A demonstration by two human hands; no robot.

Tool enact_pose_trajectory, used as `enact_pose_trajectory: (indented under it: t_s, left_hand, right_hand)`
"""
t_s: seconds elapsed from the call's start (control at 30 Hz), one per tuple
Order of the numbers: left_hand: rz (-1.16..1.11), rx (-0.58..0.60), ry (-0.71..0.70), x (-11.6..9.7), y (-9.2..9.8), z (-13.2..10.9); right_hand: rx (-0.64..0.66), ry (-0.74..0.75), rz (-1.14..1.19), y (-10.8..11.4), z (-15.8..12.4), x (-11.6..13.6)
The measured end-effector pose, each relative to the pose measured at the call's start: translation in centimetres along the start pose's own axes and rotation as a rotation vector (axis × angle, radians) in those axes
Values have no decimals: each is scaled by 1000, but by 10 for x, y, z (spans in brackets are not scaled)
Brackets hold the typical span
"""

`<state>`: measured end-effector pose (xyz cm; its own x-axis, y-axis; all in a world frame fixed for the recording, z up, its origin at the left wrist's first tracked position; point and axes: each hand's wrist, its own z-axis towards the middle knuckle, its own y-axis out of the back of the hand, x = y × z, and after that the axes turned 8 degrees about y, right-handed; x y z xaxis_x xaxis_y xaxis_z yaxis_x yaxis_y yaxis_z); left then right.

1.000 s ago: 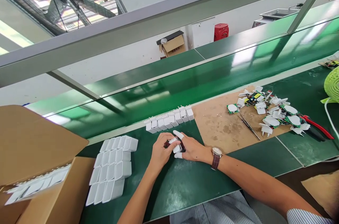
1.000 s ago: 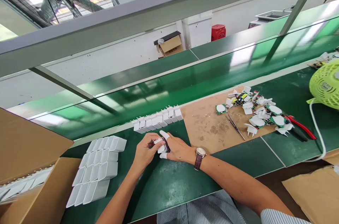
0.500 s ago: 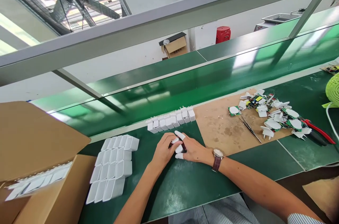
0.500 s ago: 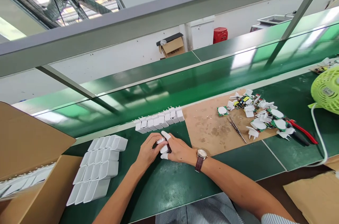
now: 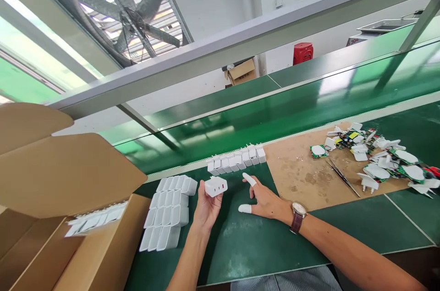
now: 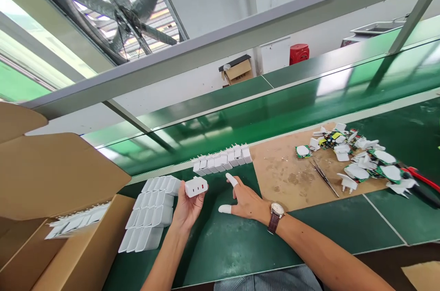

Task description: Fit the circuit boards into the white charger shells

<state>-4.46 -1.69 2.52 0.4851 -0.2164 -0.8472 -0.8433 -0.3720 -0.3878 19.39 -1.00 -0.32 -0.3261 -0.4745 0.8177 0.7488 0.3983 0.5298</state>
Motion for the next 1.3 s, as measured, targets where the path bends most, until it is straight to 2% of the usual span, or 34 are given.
enact_pose_trajectory:
  t_s: [0.07,0.17,0.23,0.3,0.37,0.43,0.57,0.73,0.87,1.03,1.2,1.3]
  left_hand:
    - [143,4,-109,-20,5,2]
    - [447,-22,-339,-64,9,12]
    - [569,-64,-415,-97,9,25]
    - [932,-89,-464,-122,10,39]
    - [1235,-52,-447,-134,9,55]
    - [1369,9,-403,-133,9,70]
    - [1450,98,-345,-118,8,91]
    - [1532,232,-313,-117,8,96]
    - [1620,322,-323,-112,-4,100]
    - [1719,298,-303,-100,-17,109]
    - [1739,346,-261,-113,-6,103]
    - [1713,273,-233,-114,1,87]
  right_hand:
    - [8,-2,-5,2,-1,1]
    - [14,-2,-14,0,-1,1]
    - [4,11,-22,-2,-2,-1]
    - [-5,26,-29,-3,-2,-4]
    - [2,37,-39,-4,-2,-6]
    - [12,51,-60,-4,-2,-7]
    - [-13,126,-96,-5,-3,-11]
    - [-30,174,-126,-10,-3,-25]
    - [-38,222,-153,-12,0,-34]
    - [-41,209,-136,-9,-2,-28]
    - [-9,165,-124,-6,-4,-23]
    - [15,168,-131,-4,-5,-20]
